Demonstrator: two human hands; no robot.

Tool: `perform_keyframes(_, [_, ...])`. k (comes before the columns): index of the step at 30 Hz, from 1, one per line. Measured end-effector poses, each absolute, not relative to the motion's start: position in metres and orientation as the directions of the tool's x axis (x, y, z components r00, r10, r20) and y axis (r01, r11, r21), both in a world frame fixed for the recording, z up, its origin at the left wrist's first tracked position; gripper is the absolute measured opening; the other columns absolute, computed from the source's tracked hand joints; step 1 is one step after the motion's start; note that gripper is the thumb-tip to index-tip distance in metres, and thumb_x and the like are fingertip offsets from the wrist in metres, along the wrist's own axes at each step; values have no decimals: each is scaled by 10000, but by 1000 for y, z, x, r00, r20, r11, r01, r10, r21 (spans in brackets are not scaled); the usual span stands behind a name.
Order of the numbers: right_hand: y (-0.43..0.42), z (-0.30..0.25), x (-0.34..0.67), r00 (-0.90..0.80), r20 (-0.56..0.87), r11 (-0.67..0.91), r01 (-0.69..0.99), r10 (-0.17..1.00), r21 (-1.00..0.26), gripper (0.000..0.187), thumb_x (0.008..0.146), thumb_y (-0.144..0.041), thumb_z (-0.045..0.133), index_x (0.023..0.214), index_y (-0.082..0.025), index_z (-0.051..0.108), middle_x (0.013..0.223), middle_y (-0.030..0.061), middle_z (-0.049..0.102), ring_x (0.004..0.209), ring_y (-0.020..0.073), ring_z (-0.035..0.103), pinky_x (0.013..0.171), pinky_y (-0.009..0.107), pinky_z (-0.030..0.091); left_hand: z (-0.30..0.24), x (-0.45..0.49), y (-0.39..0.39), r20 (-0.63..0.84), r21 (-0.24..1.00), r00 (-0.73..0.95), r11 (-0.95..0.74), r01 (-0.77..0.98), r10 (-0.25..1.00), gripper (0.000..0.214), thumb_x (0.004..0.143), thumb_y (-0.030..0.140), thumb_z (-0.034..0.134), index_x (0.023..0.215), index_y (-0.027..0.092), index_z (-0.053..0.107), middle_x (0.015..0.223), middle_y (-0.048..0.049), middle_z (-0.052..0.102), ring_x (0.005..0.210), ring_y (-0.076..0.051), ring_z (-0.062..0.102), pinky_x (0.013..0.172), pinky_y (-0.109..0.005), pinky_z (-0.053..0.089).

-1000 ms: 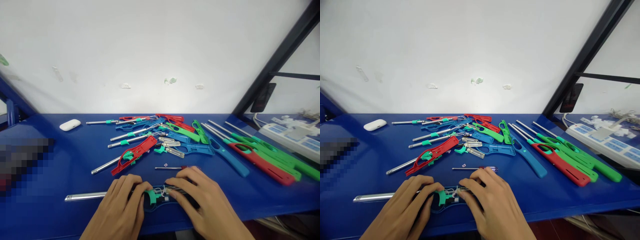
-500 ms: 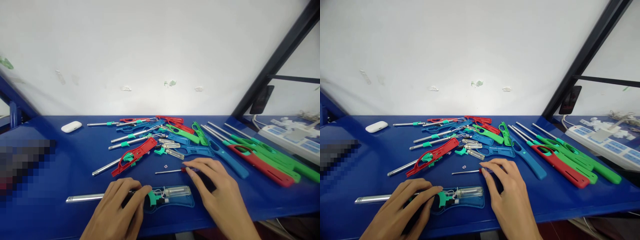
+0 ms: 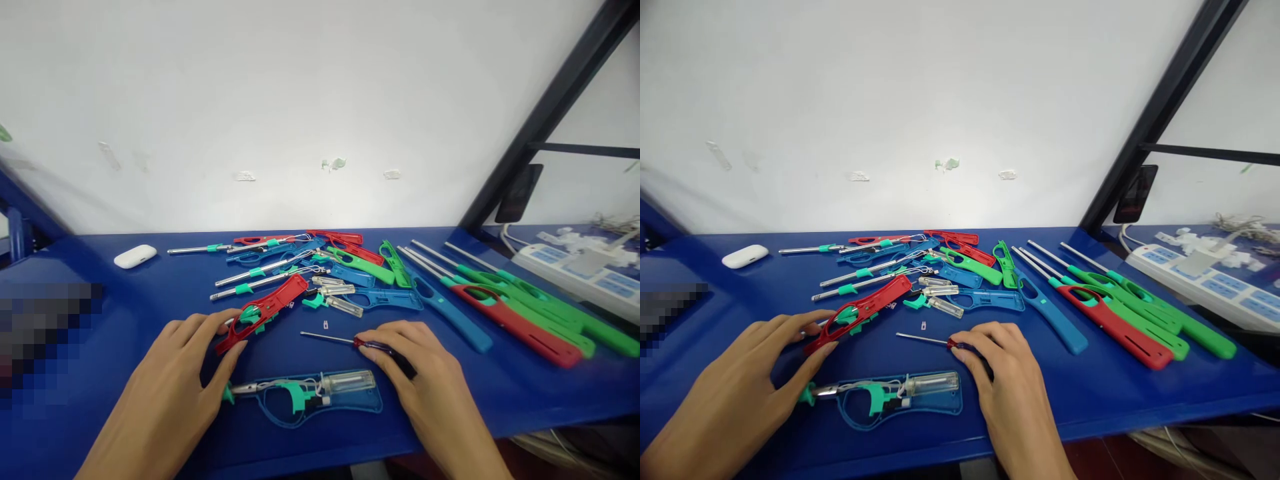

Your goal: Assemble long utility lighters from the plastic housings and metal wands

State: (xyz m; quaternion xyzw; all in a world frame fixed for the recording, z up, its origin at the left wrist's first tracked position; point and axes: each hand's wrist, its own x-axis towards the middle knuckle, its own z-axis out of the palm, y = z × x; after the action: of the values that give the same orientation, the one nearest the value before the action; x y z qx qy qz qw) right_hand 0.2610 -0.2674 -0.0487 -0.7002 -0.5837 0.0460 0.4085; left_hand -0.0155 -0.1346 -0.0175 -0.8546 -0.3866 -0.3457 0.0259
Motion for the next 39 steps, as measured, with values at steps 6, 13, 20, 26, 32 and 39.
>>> perform_keyframes(6, [-270,-46,262,411,394,-15,708,822,-706,163,1052,-343,591,1084,-389,744,1140,-46,755,1079,199,704,955,314,543,-22,-16,-133,607,138,456,-651,747,651,362,1041,544,473,1131,284,708,895,-32,767,781,-281,730,653,-382,548])
perform_keyframes(13, [-270,-37,273,566,239,-26,420,789,-907,348,1047,-558,534,1267,-333,681,945,0,752,842,175,710,755,254,570,-27,-19,-134,647,149,449,-680,718,616,322,1075,517,455,1202,306,663,1039,-8,746,926,-266,695,760,-379,503])
perform_keyframes(20, [-270,-30,292,555,232,215,97,799,-972,181,941,-362,660,907,-281,502,808,-25,567,688,161,590,606,262,510,-31,-26,-150,733,209,467,-817,537,494,217,1047,184,575,1224,258,677,1149,-31,662,1055,-207,620,970,-346,445])
perform_keyframes(26, [-264,-31,308,488,415,-21,667,768,-745,299,963,-359,626,833,-278,368,893,-10,572,777,189,575,704,328,467,-34,-24,-152,740,157,508,-847,508,441,268,1025,90,589,1221,246,684,1123,-22,658,1049,-190,598,957,-334,464])
perform_keyframes(32, [-251,-42,327,205,388,2,882,899,-471,294,1033,-368,548,814,-283,372,1118,55,746,1172,278,688,930,414,493,-36,-25,-153,726,124,556,-872,473,405,305,1009,41,596,1246,218,668,1113,-27,662,1067,-186,592,957,-321,479])
perform_keyframes(39, [-262,-35,337,208,365,-32,900,908,-435,329,1019,-370,561,768,-278,370,959,31,765,942,265,737,796,378,533,-35,-23,-156,716,123,568,-875,469,405,260,1012,24,578,1184,196,670,1088,-26,655,1050,-168,588,990,-300,461])
